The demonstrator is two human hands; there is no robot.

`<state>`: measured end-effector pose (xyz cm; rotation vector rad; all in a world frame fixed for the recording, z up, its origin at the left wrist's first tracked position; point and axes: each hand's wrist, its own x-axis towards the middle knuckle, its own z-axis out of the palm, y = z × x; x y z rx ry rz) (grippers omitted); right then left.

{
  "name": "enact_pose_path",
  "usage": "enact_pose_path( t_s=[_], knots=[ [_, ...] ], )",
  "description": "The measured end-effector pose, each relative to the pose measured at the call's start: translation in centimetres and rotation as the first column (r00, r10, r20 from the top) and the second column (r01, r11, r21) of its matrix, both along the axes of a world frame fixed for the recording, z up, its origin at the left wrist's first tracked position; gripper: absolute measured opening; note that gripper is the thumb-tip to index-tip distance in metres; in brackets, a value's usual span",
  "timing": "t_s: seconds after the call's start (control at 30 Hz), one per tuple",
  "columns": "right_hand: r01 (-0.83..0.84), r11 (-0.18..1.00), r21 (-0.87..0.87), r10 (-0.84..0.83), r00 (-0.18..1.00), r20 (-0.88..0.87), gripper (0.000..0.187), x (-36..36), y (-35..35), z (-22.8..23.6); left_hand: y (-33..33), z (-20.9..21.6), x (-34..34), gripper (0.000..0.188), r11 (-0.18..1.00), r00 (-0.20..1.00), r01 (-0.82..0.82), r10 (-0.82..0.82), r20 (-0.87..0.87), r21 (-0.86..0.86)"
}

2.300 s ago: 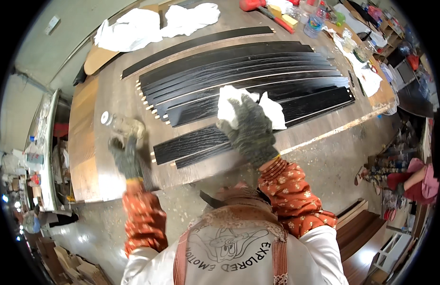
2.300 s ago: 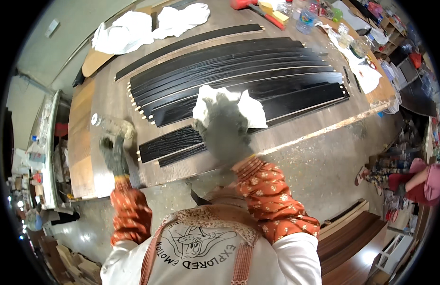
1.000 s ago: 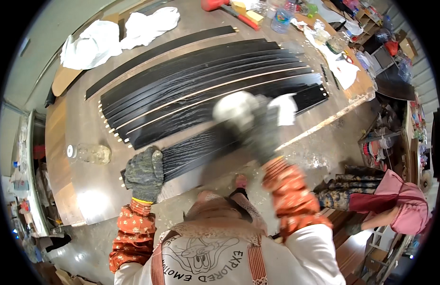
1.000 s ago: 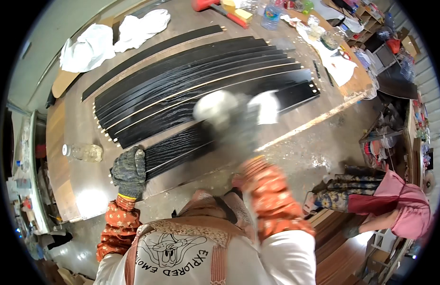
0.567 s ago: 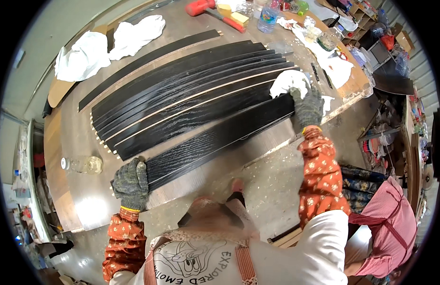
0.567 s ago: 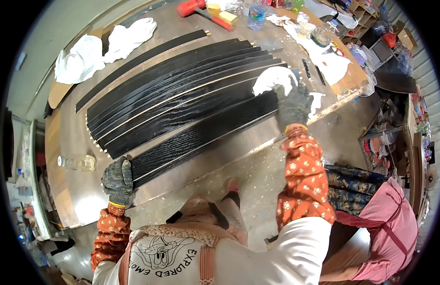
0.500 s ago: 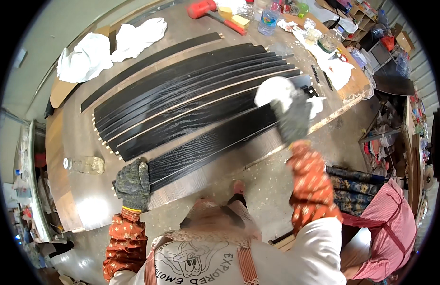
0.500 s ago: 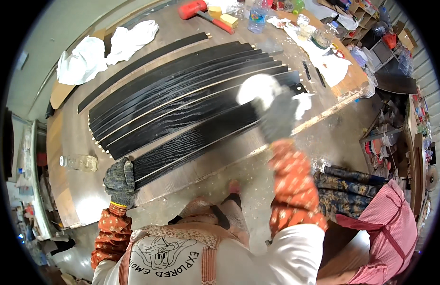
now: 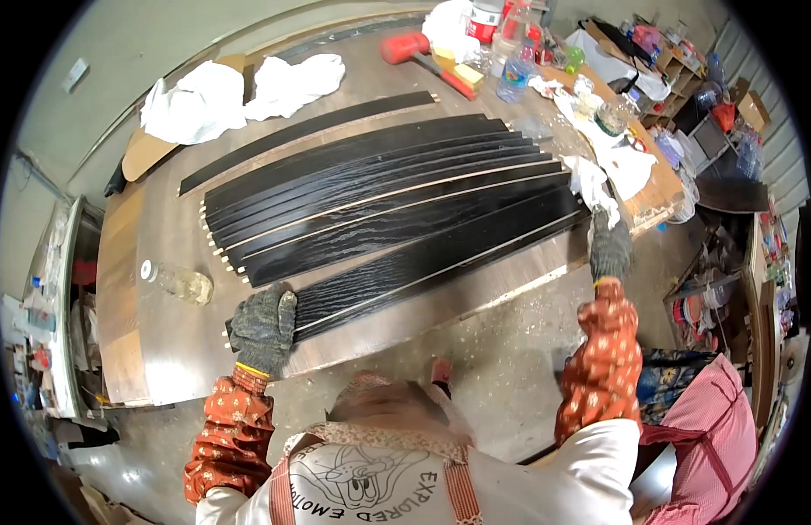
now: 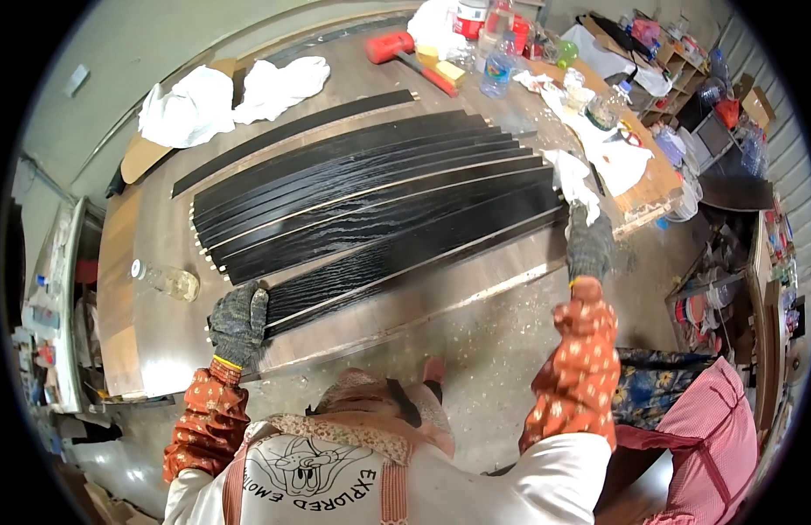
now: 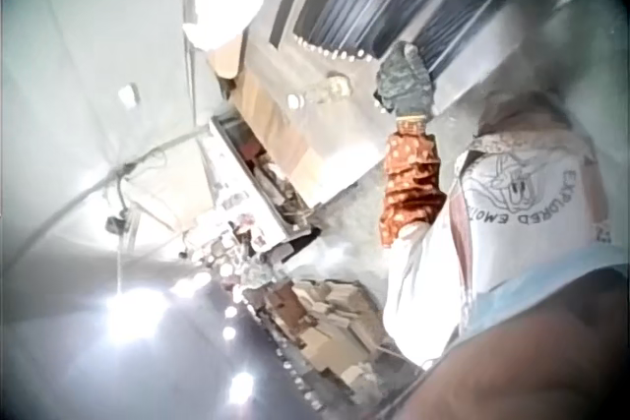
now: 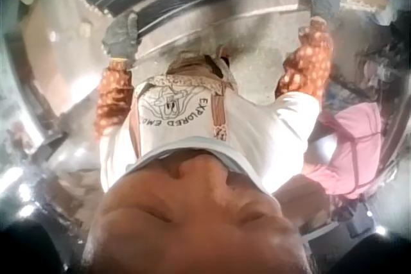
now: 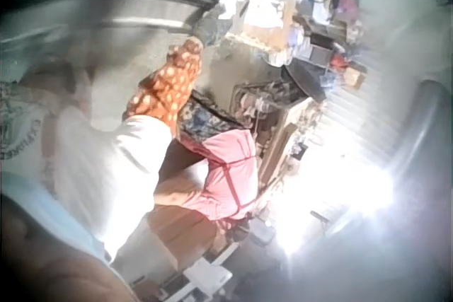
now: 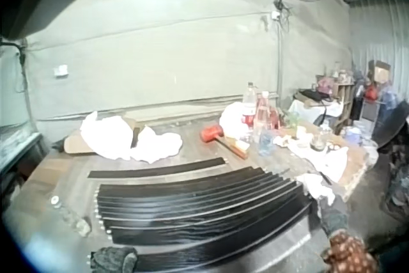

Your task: The person wipes down several black wooden slats using a cloth and a liquid from a bottle, turning them over and handling them individually.

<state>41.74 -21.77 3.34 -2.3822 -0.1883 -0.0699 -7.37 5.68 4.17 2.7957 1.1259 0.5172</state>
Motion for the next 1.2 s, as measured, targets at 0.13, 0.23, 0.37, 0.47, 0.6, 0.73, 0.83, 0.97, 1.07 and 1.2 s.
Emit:
enact_pose_path(
  t_s=[0.13,0.23,0.37,0.47,0.6,0.73,0.83,0.97,1.07,1.2],
  knots=[
    [-0.367,0.797,0.479,0.314,0.93,0.191,0.04,-9.2,3.9,1.4,-0.4,0.8,-0.5,0.04,0.989,0.972,0.068,-0.096,0.215,0.135],
    [-0.315,0.439,0.841,0.395,0.909,0.134,0.056,-19.5,9.4,2.9,-0.5,2.6,-0.6,0.04,0.964,0.917,0.14,-0.213,0.339,0.226],
    [-0.627,0.775,0.082,0.577,0.755,0.311,0.05,-22.0,11.2,2.0,1.3,2.7,-5.3,0.035,0.985,0.719,-0.107,-0.018,0.695,0.135],
    [-0.598,0.762,-0.248,0.647,0.705,0.29,0.052,-23.5,11.6,2.4,5.8,-0.2,-10.2,0.05,0.914,0.545,-0.405,0.221,0.809,0.024],
    [-0.654,0.668,-0.353,0.736,0.649,0.191,0.05,-23.8,11.7,5.2,9.4,-2.5,-14.2,0.066,0.89,0.535,-0.455,0.283,0.796,-0.01],
    [-0.758,0.563,0.329,0.792,0.609,0.046,0.034,-26.3,12.4,8.7,4.2,0.7,-10.6,0.064,0.979,0.5,-0.195,0.153,0.852,-0.061],
    [-0.931,0.287,-0.226,0.797,0.101,0.595,0.044,-24.2,12.6,5.9,-0.7,5.7,-3.7,0.067,0.938,0.704,0.312,-0.121,0.7,-0.151],
    [-0.968,0.25,0.0,0.825,0.213,0.523,0.062,-27.3,13.6,2.9,-1.8,5.8,3.2,0.071,0.827,0.646,0.56,-0.394,0.653,-0.055],
    [-0.596,0.133,0.792,0.941,0.328,0.089,0.061,-28.6,13.0,2.9,-1.8,5.3,2.9,0.059,0.681,0.778,0.544,-0.192,0.598,-0.49],
    [-0.87,0.338,0.358,0.84,0.451,0.303,0.043,-26.8,11.7,-0.5,0.6,4.4,0.9,0.04,0.56,0.766,0.592,-0.171,0.619,-0.579]
  ],
)
